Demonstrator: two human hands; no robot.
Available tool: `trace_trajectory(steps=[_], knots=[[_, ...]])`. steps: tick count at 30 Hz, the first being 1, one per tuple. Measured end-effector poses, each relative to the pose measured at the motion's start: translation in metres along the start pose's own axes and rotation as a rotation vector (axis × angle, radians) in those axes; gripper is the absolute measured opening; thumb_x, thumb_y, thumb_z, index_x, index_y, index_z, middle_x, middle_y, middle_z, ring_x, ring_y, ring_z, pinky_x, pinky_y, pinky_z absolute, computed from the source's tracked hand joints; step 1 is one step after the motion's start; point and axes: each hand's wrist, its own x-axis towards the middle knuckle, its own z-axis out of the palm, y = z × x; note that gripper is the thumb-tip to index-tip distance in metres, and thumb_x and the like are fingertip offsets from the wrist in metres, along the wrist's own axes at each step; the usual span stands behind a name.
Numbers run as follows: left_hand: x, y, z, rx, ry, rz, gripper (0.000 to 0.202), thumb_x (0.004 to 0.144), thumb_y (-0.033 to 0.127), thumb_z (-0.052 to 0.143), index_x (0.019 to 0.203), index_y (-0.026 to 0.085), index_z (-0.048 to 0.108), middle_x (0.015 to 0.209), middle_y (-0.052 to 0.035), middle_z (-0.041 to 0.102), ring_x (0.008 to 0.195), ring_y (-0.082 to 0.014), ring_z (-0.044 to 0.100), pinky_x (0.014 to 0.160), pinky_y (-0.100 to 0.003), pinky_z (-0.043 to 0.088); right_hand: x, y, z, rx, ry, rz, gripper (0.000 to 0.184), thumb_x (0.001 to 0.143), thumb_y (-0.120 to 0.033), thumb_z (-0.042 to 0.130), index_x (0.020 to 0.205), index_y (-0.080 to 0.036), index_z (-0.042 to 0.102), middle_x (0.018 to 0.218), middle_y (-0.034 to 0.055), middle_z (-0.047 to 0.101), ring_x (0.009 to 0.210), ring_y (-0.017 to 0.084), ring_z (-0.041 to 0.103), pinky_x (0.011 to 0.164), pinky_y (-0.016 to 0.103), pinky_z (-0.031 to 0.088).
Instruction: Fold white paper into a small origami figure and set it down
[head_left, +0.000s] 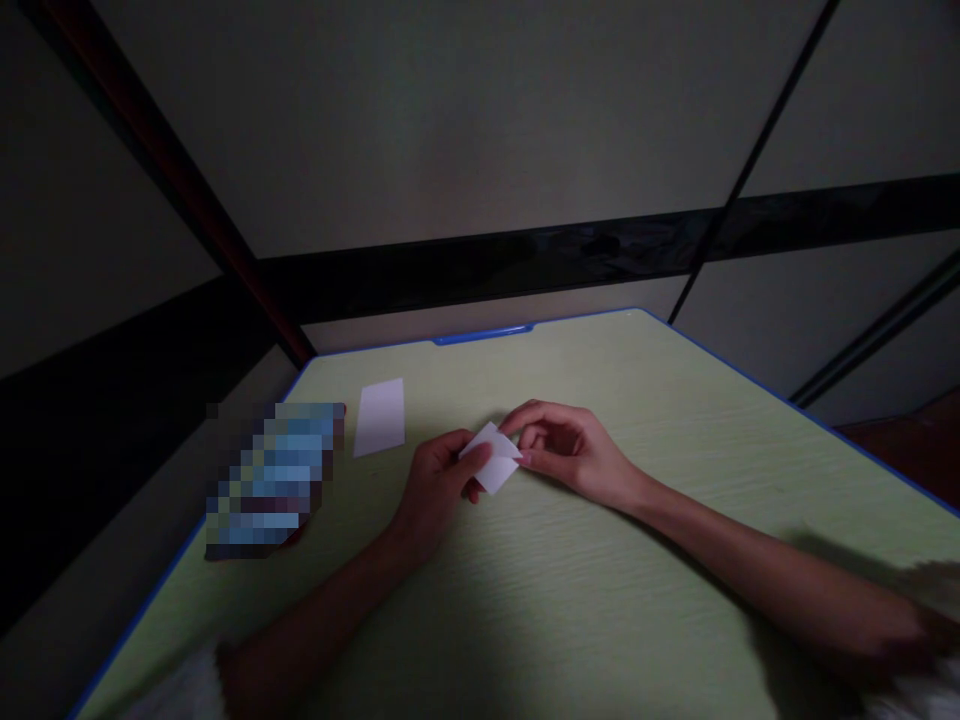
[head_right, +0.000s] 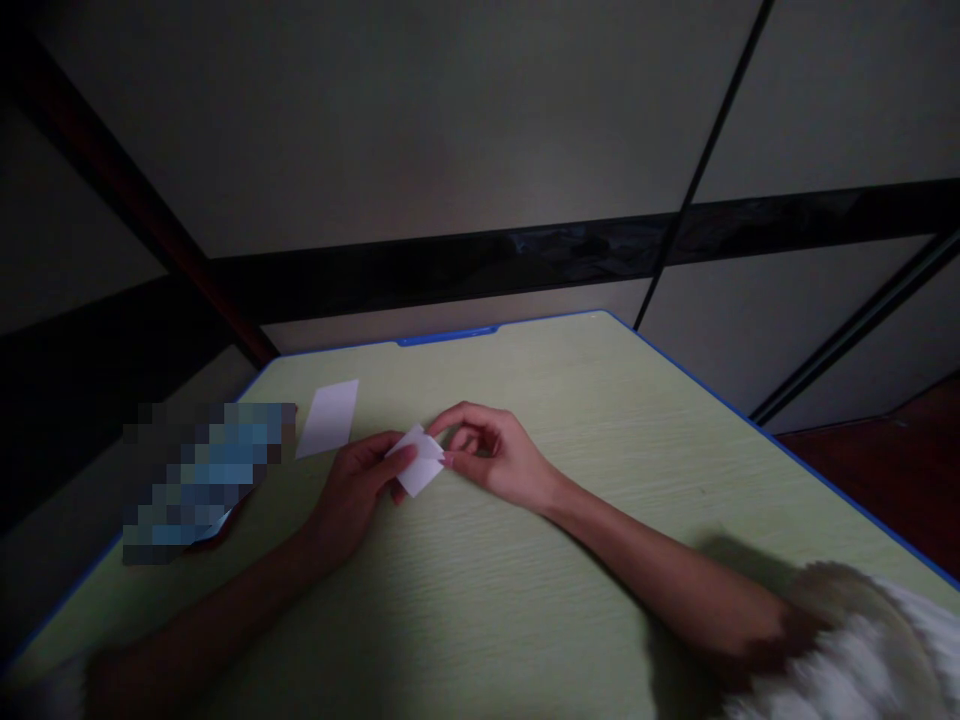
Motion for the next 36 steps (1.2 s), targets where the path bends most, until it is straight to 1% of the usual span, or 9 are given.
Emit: trace_trajectory(steps=[3, 5, 9, 13, 20, 23, 28, 32, 36], knots=[[0.0000, 0.0004, 0.0004, 0.018, 0.006, -0.007, 0.017, 0.063, 0.028, 0.058, 0.057, 0.011, 0.057, 0.045, 0.0041, 0.047, 0.039, -0.0050, 0.038, 0.037, -0.017, 0.028, 0.0011, 0.0003, -0.0022, -0.054, -0.005, -0.075, 0.014, 0.068, -0.010, 0.058, 0.080, -0.015, 0.062, 0.087, 0.0048, 0.054, 0.060, 0.007, 0.046, 0.052, 0.022, 0.037], [-0.0001, 0.0011, 0.0009, 0.031, 0.007, -0.009, 0.018, 0.063, 0.028, 0.058, 0.056, 0.011, 0.056, 0.044, 0.0043, 0.047, 0.039, -0.0049, 0.037, 0.037, -0.017, 0.028, 0.0020, 0.0012, -0.0035, -0.094, -0.024, -0.091, 0.011, 0.068, -0.010, 0.059, 0.075, -0.015, 0.065, 0.090, 0.0055, 0.054, 0.064, 0.009, 0.048, 0.054, 0.023, 0.038], [-0.0003, 0.0017, 0.0012, 0.067, -0.007, -0.012, 0.019, 0.062, 0.028, 0.057, 0.054, 0.011, 0.055, 0.042, 0.0046, 0.046, 0.038, -0.0050, 0.037, 0.036, -0.017, 0.027, 0.0035, 0.0042, -0.0057, -0.112, -0.049, -0.083, 0.010, 0.065, -0.010, 0.061, 0.070, -0.016, 0.067, 0.087, 0.0054, 0.057, 0.069, 0.011, 0.052, 0.058, 0.025, 0.041], [-0.0007, 0.0020, 0.0015, 0.117, -0.020, -0.006, 0.019, 0.063, 0.029, 0.056, 0.056, 0.011, 0.056, 0.042, 0.0051, 0.045, 0.037, -0.0051, 0.036, 0.036, -0.017, 0.027, 0.0049, 0.0064, -0.0065, -0.073, -0.060, -0.047, 0.009, 0.064, -0.009, 0.063, 0.068, -0.015, 0.068, 0.079, 0.0042, 0.059, 0.066, 0.010, 0.054, 0.059, 0.026, 0.042], [-0.0020, 0.0056, 0.0033, 0.217, -0.059, -0.001, 0.019, 0.065, 0.027, 0.054, 0.055, 0.012, 0.055, 0.041, 0.0055, 0.043, 0.037, -0.0052, 0.037, 0.037, -0.017, 0.027, 0.0065, 0.0055, -0.0054, -0.034, -0.048, 0.003, 0.002, 0.065, -0.013, 0.062, 0.063, -0.013, 0.063, 0.077, 0.0029, 0.058, 0.063, 0.009, 0.052, 0.057, 0.023, 0.041], [-0.0020, 0.0055, 0.0033, 0.238, -0.075, 0.005, 0.019, 0.066, 0.026, 0.053, 0.054, 0.012, 0.054, 0.040, 0.0060, 0.043, 0.037, -0.0050, 0.037, 0.037, -0.017, 0.027, 0.0062, 0.0052, -0.0043, -0.021, -0.047, 0.042, 0.007, 0.067, -0.017, 0.061, 0.063, -0.012, 0.059, 0.076, 0.0025, 0.057, 0.062, 0.008, 0.050, 0.056, 0.023, 0.039], [-0.0021, 0.0039, 0.0033, 0.266, -0.092, 0.001, 0.017, 0.067, 0.025, 0.052, 0.056, 0.012, 0.054, 0.041, 0.0065, 0.043, 0.037, -0.0051, 0.037, 0.038, -0.017, 0.028, 0.0048, 0.0047, -0.0017, 0.002, -0.052, 0.120, 0.017, 0.068, -0.027, 0.060, 0.064, -0.011, 0.054, 0.063, -0.0010, 0.052, 0.058, 0.007, 0.046, 0.055, 0.021, 0.036], [-0.0024, 0.0048, 0.0039, 0.290, -0.102, -0.011, 0.017, 0.066, 0.024, 0.051, 0.054, 0.013, 0.053, 0.040, 0.0066, 0.042, 0.038, -0.0056, 0.038, 0.038, -0.017, 0.028, 0.0045, 0.0039, -0.0005, 0.006, -0.032, 0.163, 0.021, 0.066, -0.031, 0.061, 0.064, -0.011, 0.053, 0.060, -0.0019, 0.052, 0.056, 0.007, 0.046, 0.054, 0.021, 0.036], [-0.0021, 0.0047, 0.0043, 0.288, -0.110, -0.024, 0.016, 0.066, 0.024, 0.050, 0.056, 0.013, 0.055, 0.041, 0.0057, 0.045, 0.038, -0.0063, 0.039, 0.039, -0.018, 0.029, 0.0045, 0.0036, 0.0004, -0.010, -0.005, 0.211, 0.023, 0.065, -0.033, 0.062, 0.064, -0.011, 0.054, 0.058, -0.0016, 0.052, 0.053, 0.007, 0.046, 0.051, 0.021, 0.035]])
